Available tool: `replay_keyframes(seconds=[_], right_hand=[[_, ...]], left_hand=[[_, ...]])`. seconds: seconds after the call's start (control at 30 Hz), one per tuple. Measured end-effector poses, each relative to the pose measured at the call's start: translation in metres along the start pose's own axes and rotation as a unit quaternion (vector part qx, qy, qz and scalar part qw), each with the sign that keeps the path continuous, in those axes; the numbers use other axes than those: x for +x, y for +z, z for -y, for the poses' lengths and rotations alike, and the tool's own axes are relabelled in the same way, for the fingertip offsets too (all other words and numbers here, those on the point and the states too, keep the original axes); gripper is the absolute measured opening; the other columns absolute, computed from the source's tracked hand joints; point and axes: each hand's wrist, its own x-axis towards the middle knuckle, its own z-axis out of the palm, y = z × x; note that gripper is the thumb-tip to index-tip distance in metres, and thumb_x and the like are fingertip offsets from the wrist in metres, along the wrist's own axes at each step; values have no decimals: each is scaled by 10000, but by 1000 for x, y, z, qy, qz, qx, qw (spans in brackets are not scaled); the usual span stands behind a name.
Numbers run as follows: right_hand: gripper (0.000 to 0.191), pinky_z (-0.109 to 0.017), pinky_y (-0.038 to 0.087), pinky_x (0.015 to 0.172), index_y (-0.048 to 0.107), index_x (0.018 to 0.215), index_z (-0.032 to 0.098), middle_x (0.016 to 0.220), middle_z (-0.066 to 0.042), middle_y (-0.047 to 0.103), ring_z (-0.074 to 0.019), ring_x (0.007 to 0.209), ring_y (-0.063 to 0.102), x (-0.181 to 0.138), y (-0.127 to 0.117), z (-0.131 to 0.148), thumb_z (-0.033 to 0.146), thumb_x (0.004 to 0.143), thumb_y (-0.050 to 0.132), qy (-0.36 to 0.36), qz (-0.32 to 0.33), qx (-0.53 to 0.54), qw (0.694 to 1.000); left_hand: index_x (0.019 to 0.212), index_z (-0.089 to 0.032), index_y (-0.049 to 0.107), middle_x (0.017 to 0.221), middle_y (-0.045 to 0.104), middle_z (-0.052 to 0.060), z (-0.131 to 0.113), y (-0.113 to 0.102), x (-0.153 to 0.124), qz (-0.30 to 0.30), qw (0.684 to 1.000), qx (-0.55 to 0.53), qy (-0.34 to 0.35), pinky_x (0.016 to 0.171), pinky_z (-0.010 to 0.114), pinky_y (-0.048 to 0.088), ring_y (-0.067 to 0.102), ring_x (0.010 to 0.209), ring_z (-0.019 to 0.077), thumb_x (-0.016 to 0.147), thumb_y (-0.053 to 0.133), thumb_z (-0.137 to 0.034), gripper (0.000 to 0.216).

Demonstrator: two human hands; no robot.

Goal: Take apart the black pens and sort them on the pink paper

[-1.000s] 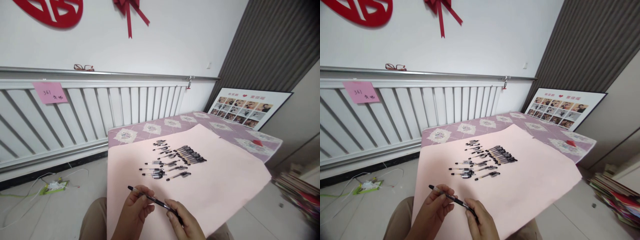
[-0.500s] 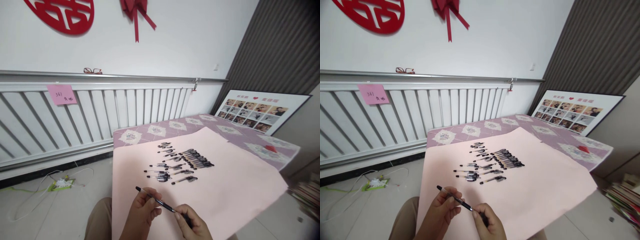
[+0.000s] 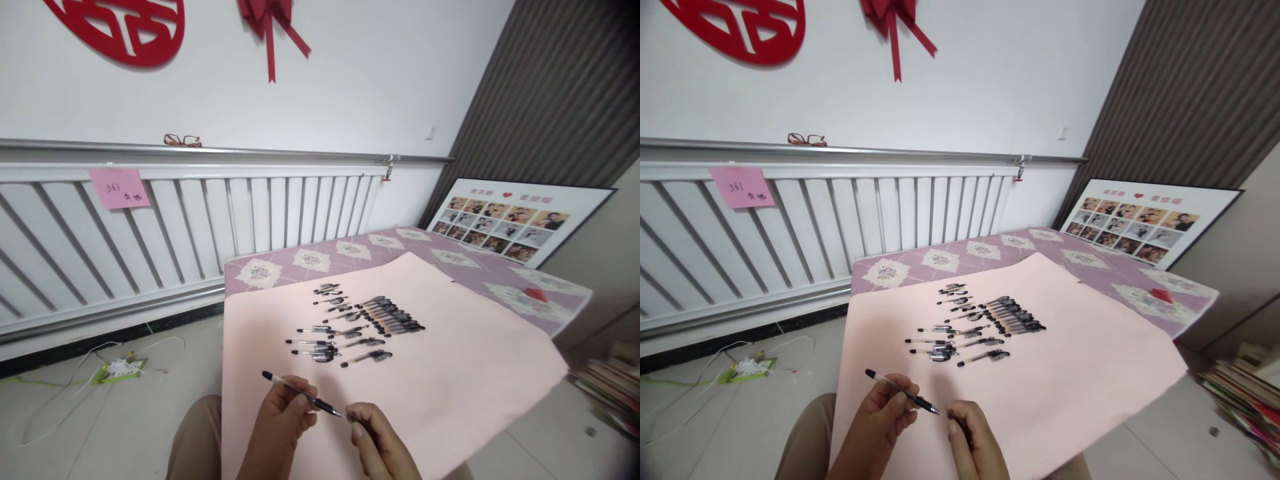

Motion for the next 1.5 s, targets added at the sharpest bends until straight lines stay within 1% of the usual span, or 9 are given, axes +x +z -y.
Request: replay_keyframes(seconds=[0.1,0.33,0.6,0.7,0.9,1.1,1.23,1.33,1.5], right_hand=[[119,-231,463,715,564,857,237,798,-14,586,-157,779,575,1,-1,-3,305,806,481,-51,-6,-32,998],[76,-207,469,627,579,807,229,749,-9,585,-140,690,579,2,-2,-1,244,790,506,-89,2,-89,992],[54,-195,448,549,556,784,229,716,9,565,-121,610,556,1,3,3,216,785,503,-101,-11,-96,990],[65,-197,451,569,550,767,225,711,9,556,-118,616,553,2,4,2,217,797,493,-104,-5,-94,990],[113,-223,467,617,581,802,227,732,-7,566,-134,668,570,1,10,-3,264,817,475,-108,1,-54,993],[98,-231,471,639,570,845,233,764,-12,590,-142,703,580,2,9,-7,241,813,478,-110,-9,-85,990],[126,-263,467,682,566,882,240,809,-28,622,-167,766,578,4,6,-9,188,799,487,-143,30,-180,973],[126,-275,463,676,570,859,227,803,-31,634,-175,754,578,6,1,-18,168,784,486,-148,50,-244,957],[172,-278,466,718,585,889,216,861,-39,650,-177,798,600,20,-35,-51,182,790,447,-54,10,-274,960]], left_hand=[[744,-175,602,718,682,12,-1,2,-2,-3,1000,-5,-3,579,222,431,596,605,101,521,779,-261,297],[735,-171,603,693,682,11,3,1,-1,1,1000,-1,-1,566,214,441,594,589,95,510,790,-273,310],[703,-166,597,662,666,7,13,4,1,15,1000,10,-19,535,210,431,575,555,89,464,813,-289,345],[676,-164,597,642,658,5,18,5,1,17,999,20,-20,539,213,427,561,552,87,462,814,-286,328],[662,-158,631,640,643,11,26,7,-2,85,996,9,-5,543,222,404,544,578,98,535,777,-277,226],[659,-164,621,638,635,7,35,2,4,80,996,30,-12,535,221,386,533,565,96,527,776,-282,236],[679,-168,605,570,594,-13,49,-8,14,109,990,91,-10,504,224,357,490,490,84,534,758,-355,281],[774,-184,603,654,603,-4,59,-17,22,83,982,171,3,479,217,339,482,498,91,514,752,-384,360],[751,-189,605,501,500,-52,64,-32,35,71,935,344,50,456,212,283,395,437,84,599,680,-344,230]])
